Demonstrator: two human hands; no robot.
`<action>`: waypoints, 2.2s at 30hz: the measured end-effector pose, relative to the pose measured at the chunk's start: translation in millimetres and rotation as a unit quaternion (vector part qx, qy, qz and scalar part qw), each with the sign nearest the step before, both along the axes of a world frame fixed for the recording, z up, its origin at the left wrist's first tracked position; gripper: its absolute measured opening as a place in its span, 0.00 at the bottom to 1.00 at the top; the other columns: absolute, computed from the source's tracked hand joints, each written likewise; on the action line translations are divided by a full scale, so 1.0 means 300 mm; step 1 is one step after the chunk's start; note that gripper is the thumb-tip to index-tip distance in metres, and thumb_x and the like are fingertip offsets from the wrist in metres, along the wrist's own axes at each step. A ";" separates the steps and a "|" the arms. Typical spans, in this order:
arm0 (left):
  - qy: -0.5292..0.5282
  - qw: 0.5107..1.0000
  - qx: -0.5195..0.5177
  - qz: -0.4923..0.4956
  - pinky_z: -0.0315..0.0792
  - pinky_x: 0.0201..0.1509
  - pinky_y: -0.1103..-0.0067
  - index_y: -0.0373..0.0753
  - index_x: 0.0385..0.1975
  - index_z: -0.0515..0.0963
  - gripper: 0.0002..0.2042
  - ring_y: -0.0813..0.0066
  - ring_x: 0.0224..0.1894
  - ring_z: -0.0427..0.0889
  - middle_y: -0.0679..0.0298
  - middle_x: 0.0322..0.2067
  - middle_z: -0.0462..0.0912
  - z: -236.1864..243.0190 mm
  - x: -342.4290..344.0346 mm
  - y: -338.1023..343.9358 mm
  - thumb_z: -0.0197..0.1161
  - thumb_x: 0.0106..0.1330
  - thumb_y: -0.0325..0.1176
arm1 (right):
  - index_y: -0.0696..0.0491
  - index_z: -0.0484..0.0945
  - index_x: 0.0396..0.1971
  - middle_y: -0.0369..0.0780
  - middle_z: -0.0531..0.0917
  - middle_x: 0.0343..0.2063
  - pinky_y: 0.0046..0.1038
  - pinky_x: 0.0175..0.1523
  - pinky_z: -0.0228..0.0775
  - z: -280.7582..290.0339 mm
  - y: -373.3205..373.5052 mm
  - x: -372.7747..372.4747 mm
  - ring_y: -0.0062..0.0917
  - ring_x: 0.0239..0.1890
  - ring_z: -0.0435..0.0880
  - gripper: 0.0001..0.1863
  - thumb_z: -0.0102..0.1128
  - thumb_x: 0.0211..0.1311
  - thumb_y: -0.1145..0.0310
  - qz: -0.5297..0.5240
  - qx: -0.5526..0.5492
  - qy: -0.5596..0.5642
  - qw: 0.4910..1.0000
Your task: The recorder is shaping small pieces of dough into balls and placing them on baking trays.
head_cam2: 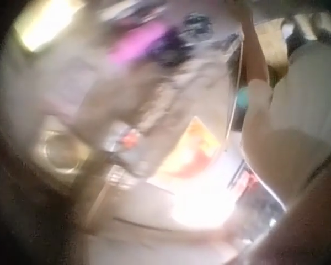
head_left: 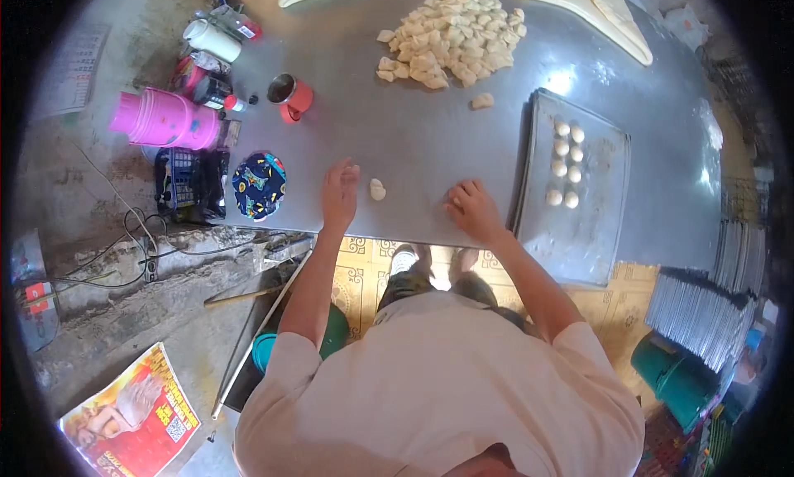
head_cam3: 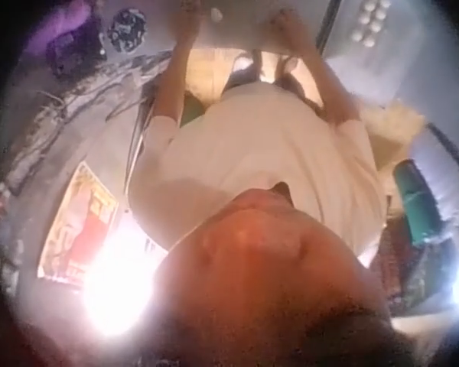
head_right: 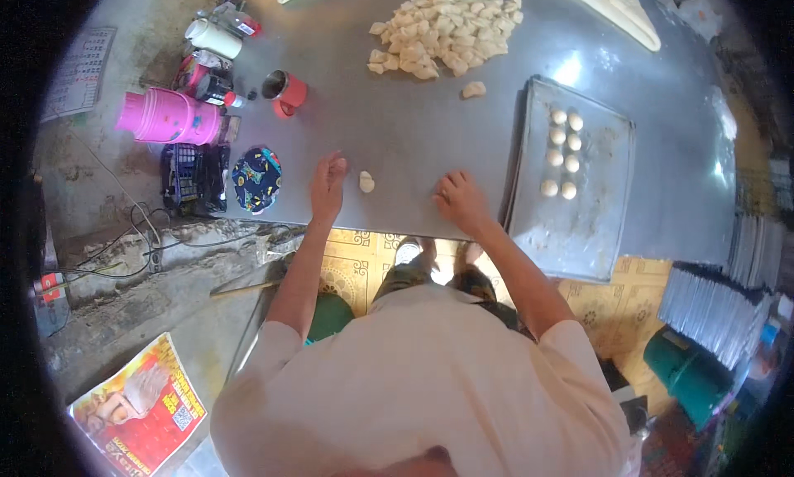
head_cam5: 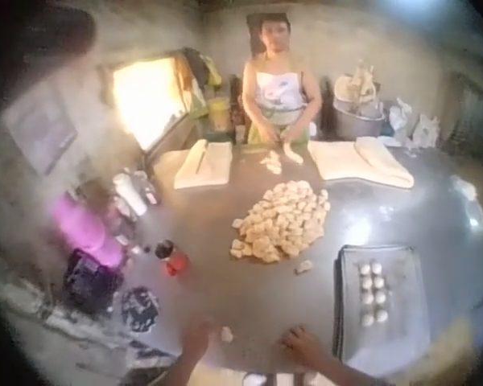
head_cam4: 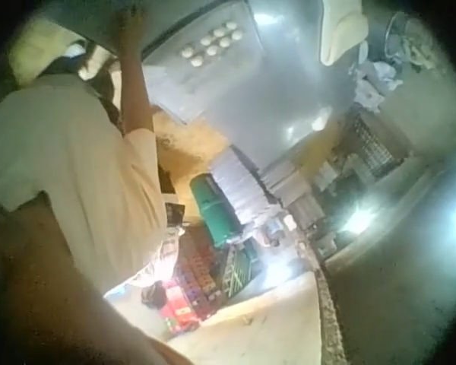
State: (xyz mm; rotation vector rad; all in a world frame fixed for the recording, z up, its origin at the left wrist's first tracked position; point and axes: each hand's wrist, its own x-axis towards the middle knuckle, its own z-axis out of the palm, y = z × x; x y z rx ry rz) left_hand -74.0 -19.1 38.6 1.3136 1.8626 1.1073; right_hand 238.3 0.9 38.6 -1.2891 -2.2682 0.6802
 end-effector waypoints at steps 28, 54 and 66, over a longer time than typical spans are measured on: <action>-0.557 0.827 -0.043 0.066 0.71 0.34 0.82 0.40 0.43 0.71 0.10 0.77 0.31 0.76 0.66 0.27 0.72 0.312 1.071 0.040 0.51 0.71 0.39 | 0.56 0.80 0.39 0.44 0.81 0.31 0.34 0.41 0.71 0.341 -0.047 0.404 0.39 0.36 0.80 0.11 0.63 0.57 0.69 -0.151 -0.063 0.273 0.948; 0.415 0.908 0.050 -0.035 0.68 0.48 0.60 0.35 0.38 0.73 0.09 0.50 0.44 0.75 0.51 0.37 0.79 -0.071 0.756 0.148 0.50 0.65 0.33 | 0.56 0.78 0.38 0.34 0.80 0.32 0.20 0.45 0.66 0.275 -0.086 0.667 0.16 0.38 0.75 0.13 0.59 0.65 0.61 -0.276 -0.221 0.300 0.886; 0.326 0.942 0.024 -0.071 0.67 0.48 0.60 0.35 0.39 0.74 0.10 0.52 0.43 0.74 0.51 0.37 0.77 -0.150 0.752 0.031 0.49 0.65 0.31 | 0.57 0.76 0.42 0.34 0.78 0.37 0.20 0.47 0.64 0.290 -0.048 0.983 0.16 0.40 0.73 0.11 0.58 0.62 0.68 -0.356 -0.211 0.386 0.824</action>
